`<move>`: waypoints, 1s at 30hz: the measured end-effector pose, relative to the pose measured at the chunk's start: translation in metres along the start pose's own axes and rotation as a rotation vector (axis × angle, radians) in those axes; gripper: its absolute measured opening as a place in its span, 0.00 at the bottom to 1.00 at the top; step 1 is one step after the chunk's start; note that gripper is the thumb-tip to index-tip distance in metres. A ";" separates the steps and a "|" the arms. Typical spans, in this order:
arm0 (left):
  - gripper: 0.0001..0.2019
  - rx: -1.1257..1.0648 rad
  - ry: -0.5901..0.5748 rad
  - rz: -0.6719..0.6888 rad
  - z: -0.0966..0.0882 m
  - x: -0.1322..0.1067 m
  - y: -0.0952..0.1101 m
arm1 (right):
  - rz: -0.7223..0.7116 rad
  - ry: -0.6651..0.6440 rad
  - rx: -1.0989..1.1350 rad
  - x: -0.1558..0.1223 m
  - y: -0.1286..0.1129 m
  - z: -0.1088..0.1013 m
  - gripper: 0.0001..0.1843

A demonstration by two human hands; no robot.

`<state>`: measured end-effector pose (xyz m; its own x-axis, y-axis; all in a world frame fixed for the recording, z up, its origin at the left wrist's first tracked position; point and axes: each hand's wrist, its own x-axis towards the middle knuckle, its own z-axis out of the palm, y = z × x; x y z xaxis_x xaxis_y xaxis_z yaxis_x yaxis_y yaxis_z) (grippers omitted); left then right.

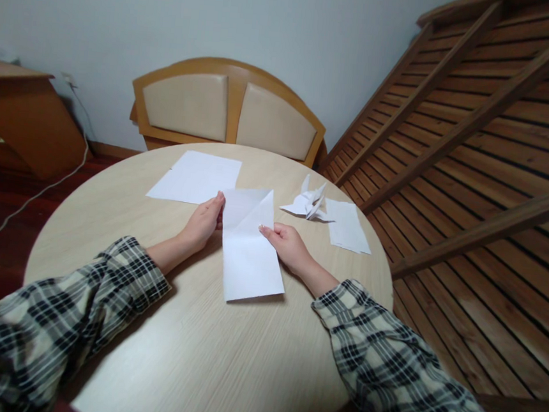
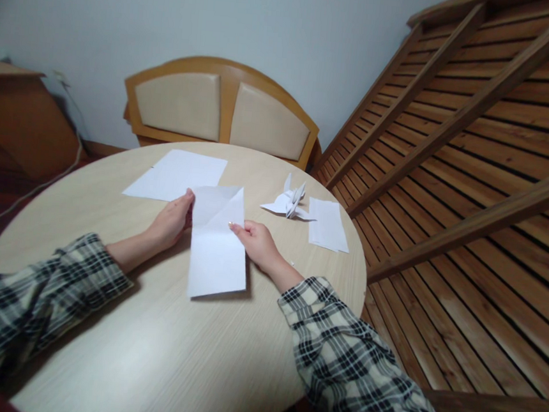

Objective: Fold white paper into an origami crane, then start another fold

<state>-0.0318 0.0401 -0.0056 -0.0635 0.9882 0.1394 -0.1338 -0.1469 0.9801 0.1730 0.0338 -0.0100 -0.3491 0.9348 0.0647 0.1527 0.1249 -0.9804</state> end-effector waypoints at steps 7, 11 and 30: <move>0.17 0.196 -0.402 -0.095 0.001 -0.010 0.005 | -0.090 0.213 0.054 0.007 -0.001 -0.008 0.26; 0.14 0.226 -0.502 -0.163 0.001 -0.012 0.008 | -0.104 0.273 0.021 0.009 0.001 -0.010 0.27; 0.14 0.082 -0.257 -0.086 -0.002 -0.007 0.000 | 0.006 0.148 0.220 0.002 -0.009 -0.007 0.27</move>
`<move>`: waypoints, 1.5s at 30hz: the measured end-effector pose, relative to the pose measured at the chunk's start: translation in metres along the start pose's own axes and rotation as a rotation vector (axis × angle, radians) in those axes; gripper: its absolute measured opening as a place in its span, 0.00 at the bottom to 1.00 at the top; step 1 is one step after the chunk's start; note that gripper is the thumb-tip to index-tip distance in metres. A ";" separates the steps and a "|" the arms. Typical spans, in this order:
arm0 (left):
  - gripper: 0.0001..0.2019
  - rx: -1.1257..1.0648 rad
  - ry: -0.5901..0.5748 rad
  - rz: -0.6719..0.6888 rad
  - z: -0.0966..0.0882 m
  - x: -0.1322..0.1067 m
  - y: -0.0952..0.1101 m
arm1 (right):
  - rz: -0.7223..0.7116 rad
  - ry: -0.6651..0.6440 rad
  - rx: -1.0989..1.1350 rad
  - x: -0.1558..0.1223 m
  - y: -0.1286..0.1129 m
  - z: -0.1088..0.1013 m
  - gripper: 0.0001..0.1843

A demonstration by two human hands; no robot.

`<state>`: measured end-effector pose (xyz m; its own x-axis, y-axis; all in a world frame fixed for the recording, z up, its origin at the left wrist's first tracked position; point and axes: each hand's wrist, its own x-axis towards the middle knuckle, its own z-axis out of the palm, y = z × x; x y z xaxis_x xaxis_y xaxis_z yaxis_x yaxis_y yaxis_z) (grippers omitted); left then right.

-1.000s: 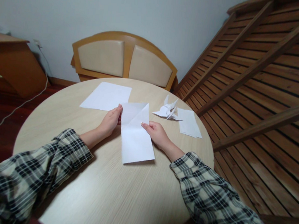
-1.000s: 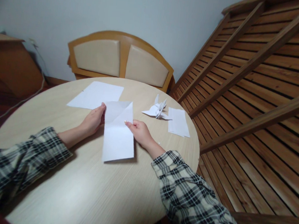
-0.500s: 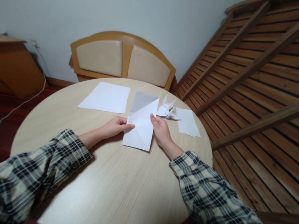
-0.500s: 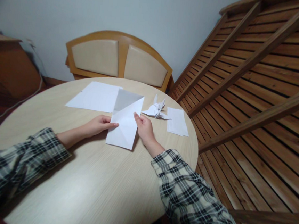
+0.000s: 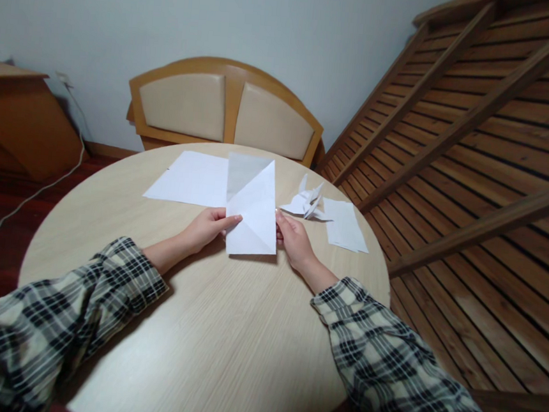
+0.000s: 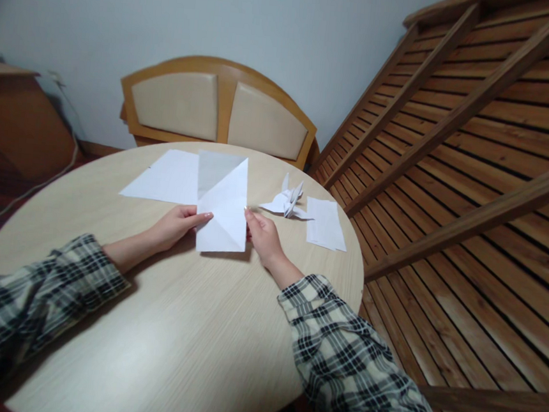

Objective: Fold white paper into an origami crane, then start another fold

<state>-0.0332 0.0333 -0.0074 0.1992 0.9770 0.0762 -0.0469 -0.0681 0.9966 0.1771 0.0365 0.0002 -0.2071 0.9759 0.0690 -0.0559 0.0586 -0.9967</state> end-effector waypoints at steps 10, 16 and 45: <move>0.15 0.017 0.058 0.005 0.000 0.001 -0.001 | 0.030 0.038 0.042 0.001 0.001 0.001 0.29; 0.15 -0.001 0.040 0.002 0.001 0.001 0.000 | -0.094 -0.049 -0.122 0.001 0.003 -0.001 0.25; 0.16 0.151 0.207 0.168 0.000 0.004 0.003 | -0.211 0.014 -0.425 0.002 0.003 -0.002 0.22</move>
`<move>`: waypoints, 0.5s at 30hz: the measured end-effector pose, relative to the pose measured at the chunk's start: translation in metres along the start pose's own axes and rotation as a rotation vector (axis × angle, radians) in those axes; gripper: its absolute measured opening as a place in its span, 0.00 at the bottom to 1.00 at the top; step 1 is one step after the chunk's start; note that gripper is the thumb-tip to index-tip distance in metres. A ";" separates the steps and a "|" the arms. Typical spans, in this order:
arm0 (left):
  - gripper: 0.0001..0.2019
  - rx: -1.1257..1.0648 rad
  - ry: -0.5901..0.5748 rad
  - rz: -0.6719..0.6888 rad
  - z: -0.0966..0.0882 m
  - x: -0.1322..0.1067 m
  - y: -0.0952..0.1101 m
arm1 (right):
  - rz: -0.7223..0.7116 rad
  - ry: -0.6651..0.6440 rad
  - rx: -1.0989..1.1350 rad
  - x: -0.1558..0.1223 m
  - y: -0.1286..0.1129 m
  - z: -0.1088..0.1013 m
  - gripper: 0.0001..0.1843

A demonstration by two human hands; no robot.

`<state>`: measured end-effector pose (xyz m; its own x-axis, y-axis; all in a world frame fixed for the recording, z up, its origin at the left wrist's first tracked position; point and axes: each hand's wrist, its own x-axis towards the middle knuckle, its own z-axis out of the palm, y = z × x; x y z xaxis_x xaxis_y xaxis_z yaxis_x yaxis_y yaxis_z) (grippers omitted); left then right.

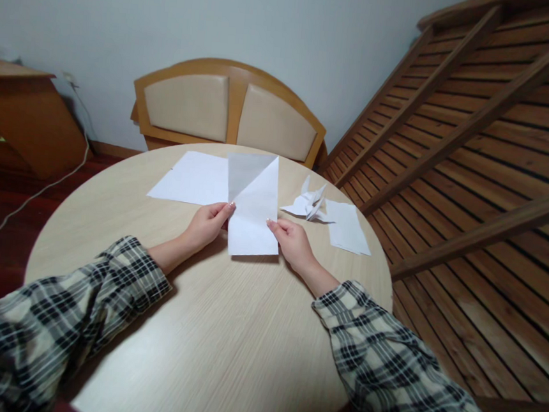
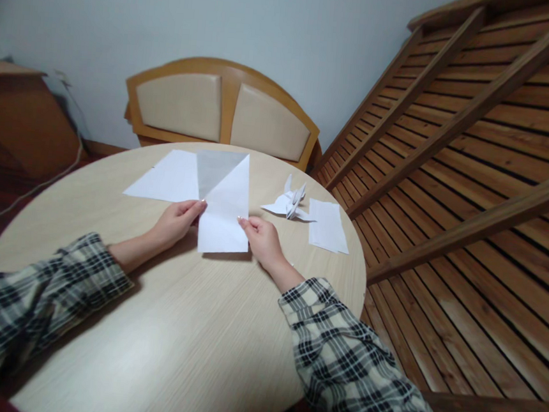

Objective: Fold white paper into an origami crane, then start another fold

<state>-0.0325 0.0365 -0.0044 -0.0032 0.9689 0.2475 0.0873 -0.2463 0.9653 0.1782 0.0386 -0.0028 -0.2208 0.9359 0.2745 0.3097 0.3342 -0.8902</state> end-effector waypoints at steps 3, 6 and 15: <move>0.16 -0.007 0.007 -0.002 0.000 0.001 -0.004 | 0.009 -0.002 0.009 0.000 -0.001 0.001 0.22; 0.17 -0.031 -0.019 -0.036 0.000 0.002 -0.006 | 0.010 0.018 0.010 -0.001 -0.001 0.001 0.23; 0.19 -0.087 -0.228 -0.119 0.003 -0.004 0.009 | 0.005 0.095 0.027 0.001 0.002 0.000 0.25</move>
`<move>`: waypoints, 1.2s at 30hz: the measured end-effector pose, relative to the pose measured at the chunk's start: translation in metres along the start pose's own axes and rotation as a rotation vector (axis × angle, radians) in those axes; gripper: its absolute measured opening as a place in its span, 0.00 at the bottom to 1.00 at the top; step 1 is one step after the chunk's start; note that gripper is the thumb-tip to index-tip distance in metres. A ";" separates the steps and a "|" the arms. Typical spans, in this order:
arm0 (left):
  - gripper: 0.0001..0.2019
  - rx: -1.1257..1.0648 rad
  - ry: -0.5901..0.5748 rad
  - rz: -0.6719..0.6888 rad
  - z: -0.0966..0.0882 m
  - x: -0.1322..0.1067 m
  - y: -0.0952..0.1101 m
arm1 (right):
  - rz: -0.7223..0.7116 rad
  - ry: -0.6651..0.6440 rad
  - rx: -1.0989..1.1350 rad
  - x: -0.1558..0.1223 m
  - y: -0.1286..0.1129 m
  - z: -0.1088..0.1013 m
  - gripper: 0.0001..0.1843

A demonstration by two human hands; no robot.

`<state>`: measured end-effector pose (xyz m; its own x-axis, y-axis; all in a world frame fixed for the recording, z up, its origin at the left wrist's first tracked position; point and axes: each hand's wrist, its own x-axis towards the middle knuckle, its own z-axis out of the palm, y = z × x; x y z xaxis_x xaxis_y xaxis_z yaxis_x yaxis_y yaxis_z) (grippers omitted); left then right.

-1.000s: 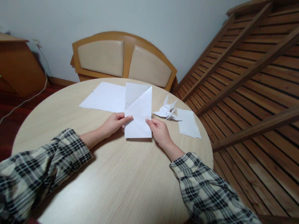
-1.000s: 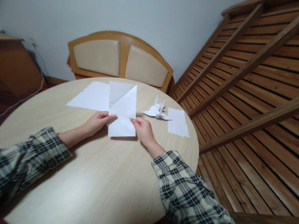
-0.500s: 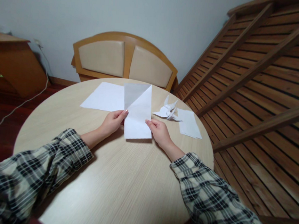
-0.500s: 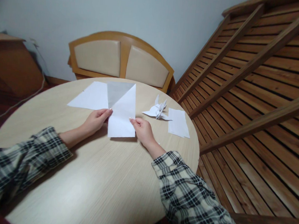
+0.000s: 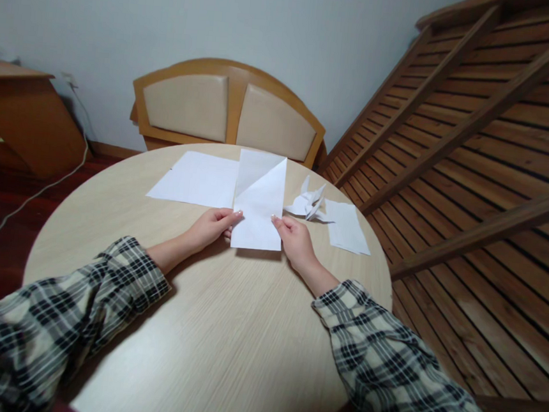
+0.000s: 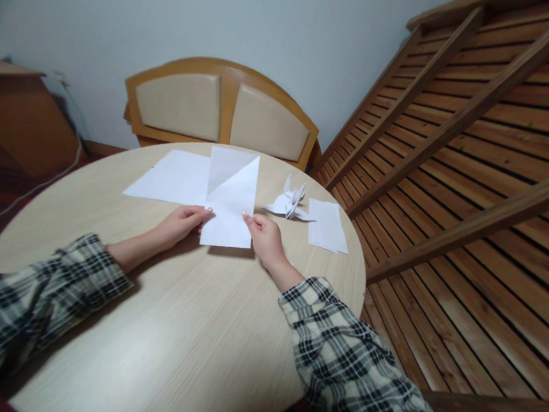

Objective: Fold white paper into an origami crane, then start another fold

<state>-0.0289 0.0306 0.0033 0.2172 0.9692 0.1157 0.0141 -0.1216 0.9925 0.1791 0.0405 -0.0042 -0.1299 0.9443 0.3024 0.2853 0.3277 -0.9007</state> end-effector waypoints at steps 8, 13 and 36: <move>0.20 0.014 -0.014 0.038 -0.004 0.001 -0.007 | 0.014 -0.007 0.006 -0.001 -0.001 0.001 0.24; 0.20 -0.017 -0.024 0.019 -0.004 0.002 -0.009 | -0.004 0.003 0.002 -0.001 -0.001 0.000 0.24; 0.11 0.058 -0.157 -0.049 -0.004 0.001 -0.006 | 0.002 0.084 0.051 0.003 0.003 0.000 0.24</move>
<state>-0.0325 0.0334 -0.0025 0.3646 0.9296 0.0546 0.0835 -0.0910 0.9923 0.1796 0.0439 -0.0063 -0.0484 0.9448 0.3240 0.2368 0.3260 -0.9152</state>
